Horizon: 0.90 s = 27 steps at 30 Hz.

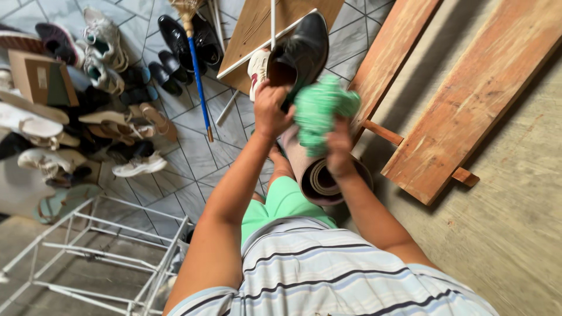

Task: The person wipes a pair of black shoes with a green cloth. They place the shoes into a plastic bag and then remove them to continue wiping. The person repeats this process for both shoes.

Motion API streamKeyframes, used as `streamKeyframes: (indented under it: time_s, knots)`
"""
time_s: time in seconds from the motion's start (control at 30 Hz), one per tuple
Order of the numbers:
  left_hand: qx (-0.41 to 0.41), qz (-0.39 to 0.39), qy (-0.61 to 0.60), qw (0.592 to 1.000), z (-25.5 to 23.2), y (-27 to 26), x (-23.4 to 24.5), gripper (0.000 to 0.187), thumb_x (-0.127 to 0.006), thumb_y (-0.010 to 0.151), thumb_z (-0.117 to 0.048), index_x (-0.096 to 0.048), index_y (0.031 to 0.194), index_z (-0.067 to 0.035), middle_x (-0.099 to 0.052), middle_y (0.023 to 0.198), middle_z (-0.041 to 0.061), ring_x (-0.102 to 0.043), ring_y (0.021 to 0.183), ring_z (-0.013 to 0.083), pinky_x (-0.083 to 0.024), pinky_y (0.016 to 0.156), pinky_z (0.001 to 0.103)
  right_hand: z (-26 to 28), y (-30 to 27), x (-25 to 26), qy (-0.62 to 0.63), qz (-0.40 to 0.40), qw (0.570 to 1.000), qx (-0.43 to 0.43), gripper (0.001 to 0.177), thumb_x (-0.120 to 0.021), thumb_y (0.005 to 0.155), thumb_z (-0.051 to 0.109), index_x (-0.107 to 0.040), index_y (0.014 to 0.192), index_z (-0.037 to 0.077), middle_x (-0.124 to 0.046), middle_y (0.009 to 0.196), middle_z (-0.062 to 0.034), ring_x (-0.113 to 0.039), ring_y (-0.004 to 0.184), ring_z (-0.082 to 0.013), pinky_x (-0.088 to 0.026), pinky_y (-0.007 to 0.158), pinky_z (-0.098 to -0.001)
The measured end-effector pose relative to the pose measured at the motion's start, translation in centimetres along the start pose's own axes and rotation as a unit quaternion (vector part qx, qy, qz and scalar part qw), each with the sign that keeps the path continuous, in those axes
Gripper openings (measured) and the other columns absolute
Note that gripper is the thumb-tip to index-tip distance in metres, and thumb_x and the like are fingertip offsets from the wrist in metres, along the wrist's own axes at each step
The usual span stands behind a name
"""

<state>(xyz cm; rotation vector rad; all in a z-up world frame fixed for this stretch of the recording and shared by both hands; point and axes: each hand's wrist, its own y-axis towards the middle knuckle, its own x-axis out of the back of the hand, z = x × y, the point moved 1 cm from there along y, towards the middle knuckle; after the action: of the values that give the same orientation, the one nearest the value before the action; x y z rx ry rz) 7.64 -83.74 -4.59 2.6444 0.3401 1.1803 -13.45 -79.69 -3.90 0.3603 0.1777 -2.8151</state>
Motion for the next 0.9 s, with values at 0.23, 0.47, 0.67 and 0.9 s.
streamKeyframes:
  time_s: [0.23, 0.47, 0.67, 0.9]
  knots:
    - [0.032, -0.062, -0.039, 0.997, -6.0, -4.4, 11.4, 0.027, -0.074, 0.084, -0.013, -0.053, 0.067, -0.008, -0.052, 0.067, 0.012, -0.053, 0.067, 0.0337, -0.044, 0.066, 0.044, -5.3, 4.1, -5.7, -0.169, -0.050, 0.979, 0.107, 0.068, -0.058, 0.105, 0.032, -0.034, 0.161, 0.003, -0.029, 0.165, -0.0217, -0.029, 0.152, -0.0341, -0.026, 0.129, -0.0427]
    - [0.095, -0.120, -0.059, 0.987, -6.5, -11.2, 19.3, 0.035, -0.062, 0.101, -0.014, -0.054, 0.068, -0.007, -0.053, 0.065, 0.012, -0.053, 0.063, 0.0340, -0.043, 0.064, 0.045, -6.9, 4.2, -9.5, -0.189, 0.084, 0.971, 0.120, 0.070, -0.061, 0.101, 0.023, -0.034, 0.161, 0.001, -0.041, 0.164, -0.0207, -0.038, 0.155, -0.0314, -0.029, 0.129, -0.0417]
    - [0.251, -0.199, -0.039, 0.947, -4.5, -17.8, 22.8, 0.043, -0.053, 0.109, -0.022, -0.054, 0.069, -0.006, -0.055, 0.067, 0.014, -0.057, 0.063, 0.0341, -0.042, 0.061, 0.046, -4.6, -11.0, -20.4, 0.022, 0.283, 0.957, 0.061, 0.089, -0.067, 0.099, 0.014, -0.011, 0.168, 0.007, -0.028, 0.171, -0.0152, -0.025, 0.160, -0.0297, -0.017, 0.134, -0.0409]
    - [0.071, -0.164, 0.039, 0.983, -9.5, -23.4, 28.5, 0.042, -0.059, 0.104, -0.020, -0.049, 0.065, -0.008, -0.050, 0.064, 0.013, -0.050, 0.063, 0.0355, -0.040, 0.064, 0.047, -13.4, 1.0, -22.1, 0.042, 0.270, 0.956, -0.107, 0.061, -0.064, 0.101, 0.020, -0.046, 0.155, 0.001, -0.060, 0.143, -0.0140, -0.055, 0.131, -0.0272, -0.043, 0.116, -0.0420]
